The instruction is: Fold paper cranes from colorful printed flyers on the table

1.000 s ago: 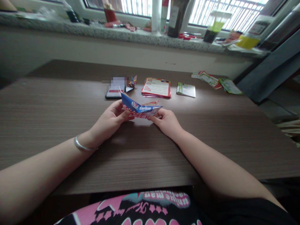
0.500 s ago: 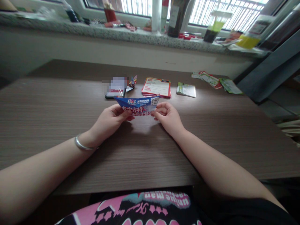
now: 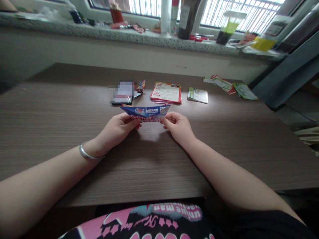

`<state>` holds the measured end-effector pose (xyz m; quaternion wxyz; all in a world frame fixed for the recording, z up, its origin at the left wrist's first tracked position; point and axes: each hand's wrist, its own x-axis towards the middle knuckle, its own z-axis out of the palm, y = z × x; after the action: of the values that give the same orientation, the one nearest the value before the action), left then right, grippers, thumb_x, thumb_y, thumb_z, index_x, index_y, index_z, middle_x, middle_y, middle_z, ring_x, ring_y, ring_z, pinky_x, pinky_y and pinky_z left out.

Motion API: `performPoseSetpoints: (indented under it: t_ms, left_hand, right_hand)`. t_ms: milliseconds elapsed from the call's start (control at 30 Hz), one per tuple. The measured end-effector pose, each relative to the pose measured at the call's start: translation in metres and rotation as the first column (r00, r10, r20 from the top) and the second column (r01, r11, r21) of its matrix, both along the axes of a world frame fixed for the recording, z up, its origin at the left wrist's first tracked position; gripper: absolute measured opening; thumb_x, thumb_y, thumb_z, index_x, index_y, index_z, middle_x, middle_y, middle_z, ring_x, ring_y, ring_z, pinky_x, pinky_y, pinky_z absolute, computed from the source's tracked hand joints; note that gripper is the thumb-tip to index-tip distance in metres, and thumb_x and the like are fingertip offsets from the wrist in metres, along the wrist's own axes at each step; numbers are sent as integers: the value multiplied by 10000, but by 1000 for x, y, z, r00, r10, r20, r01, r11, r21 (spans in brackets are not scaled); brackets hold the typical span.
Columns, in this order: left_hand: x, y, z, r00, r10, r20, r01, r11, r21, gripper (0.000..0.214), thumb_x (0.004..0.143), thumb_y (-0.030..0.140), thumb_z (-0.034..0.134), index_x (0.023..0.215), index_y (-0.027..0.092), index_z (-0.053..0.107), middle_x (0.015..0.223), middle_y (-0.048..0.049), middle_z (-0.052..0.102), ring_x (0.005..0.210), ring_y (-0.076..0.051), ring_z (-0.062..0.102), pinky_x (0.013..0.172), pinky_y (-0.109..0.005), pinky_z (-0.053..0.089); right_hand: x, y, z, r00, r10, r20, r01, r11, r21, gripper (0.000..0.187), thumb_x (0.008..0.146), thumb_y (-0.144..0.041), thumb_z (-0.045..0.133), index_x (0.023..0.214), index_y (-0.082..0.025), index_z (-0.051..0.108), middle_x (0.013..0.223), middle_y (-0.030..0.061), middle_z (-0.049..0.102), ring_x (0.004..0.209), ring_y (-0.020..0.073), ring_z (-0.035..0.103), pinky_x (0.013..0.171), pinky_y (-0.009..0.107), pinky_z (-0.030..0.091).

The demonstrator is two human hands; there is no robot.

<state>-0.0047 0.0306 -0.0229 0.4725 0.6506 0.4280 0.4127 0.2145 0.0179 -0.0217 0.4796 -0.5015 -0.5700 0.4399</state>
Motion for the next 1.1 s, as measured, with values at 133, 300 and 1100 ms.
performPoseSetpoints:
  t_ms: [133,300,1100]
  left_hand:
    - [-1,1,-1,997,18,-76,-11,996,84,311,841,444,644,940,153,693,806,-37,700,687,-136,600,628,-248,486]
    - [0,-4,6,976,55,-211,5,961,277,270,887,393,588,957,151,683,890,-56,674,736,-142,600,632,-240,490]
    - [9,-9,6,995,-87,-50,90,994,63,287,876,413,615,992,155,665,922,-51,725,786,-148,644,717,-258,514]
  right_hand:
    - [1,-1,0,999,2,38,-4,998,55,348,716,-523,733,709,-197,612,677,-6,651,608,113,559,569,258,483]
    - [-1,-3,1,993,31,117,-46,991,122,276,769,-456,709,745,-191,632,778,18,693,715,141,610,617,267,491]
    - [-11,-4,6,984,155,-86,-158,987,-35,339,702,-510,762,812,-208,653,756,1,693,669,122,606,613,261,519]
